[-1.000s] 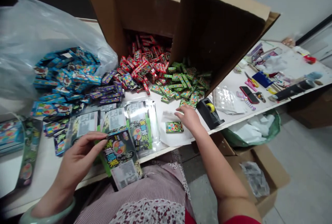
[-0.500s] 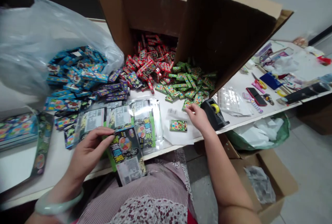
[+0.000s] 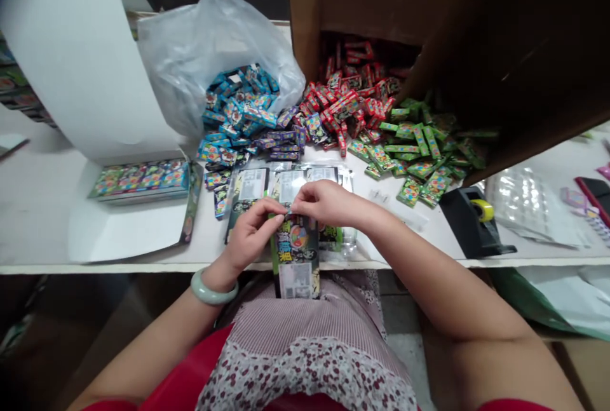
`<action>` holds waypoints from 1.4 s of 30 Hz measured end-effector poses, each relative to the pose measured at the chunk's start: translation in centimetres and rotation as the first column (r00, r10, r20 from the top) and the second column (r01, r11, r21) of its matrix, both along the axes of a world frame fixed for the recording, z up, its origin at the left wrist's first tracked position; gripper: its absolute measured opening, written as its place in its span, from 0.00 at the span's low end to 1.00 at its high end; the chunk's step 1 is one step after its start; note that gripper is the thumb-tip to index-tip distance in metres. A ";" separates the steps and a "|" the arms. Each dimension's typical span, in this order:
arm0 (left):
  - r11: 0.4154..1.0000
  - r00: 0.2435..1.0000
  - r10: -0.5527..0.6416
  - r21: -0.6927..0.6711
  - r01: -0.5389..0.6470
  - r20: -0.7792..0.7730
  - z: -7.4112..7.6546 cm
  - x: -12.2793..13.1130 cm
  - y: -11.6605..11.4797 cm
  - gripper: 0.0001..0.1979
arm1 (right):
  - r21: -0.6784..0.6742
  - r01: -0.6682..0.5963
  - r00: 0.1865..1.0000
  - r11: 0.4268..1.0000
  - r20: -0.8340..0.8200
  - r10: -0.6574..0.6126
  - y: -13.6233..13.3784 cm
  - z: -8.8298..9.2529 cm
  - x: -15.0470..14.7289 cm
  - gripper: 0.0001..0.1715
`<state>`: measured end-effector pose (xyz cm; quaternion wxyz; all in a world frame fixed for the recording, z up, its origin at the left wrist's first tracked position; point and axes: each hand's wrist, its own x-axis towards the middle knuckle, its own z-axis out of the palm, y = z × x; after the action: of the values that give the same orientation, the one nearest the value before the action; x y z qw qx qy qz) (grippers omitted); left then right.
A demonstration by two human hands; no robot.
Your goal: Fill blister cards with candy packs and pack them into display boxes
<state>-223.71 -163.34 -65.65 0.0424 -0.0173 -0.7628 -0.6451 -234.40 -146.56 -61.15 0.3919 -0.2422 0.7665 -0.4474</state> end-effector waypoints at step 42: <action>0.456 0.963 0.199 -0.853 -0.254 -0.181 -3.9 2.4 -25.4 0.22 | 0.016 0.179 0.979 0.984 0.094 -0.180 2.1 -3.4 0.8 0.26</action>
<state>-221.36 -188.72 -69.50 0.1341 0.0474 -0.9770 -0.1591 -233.57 -144.47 -64.56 0.3869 -0.1490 0.7674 -0.4890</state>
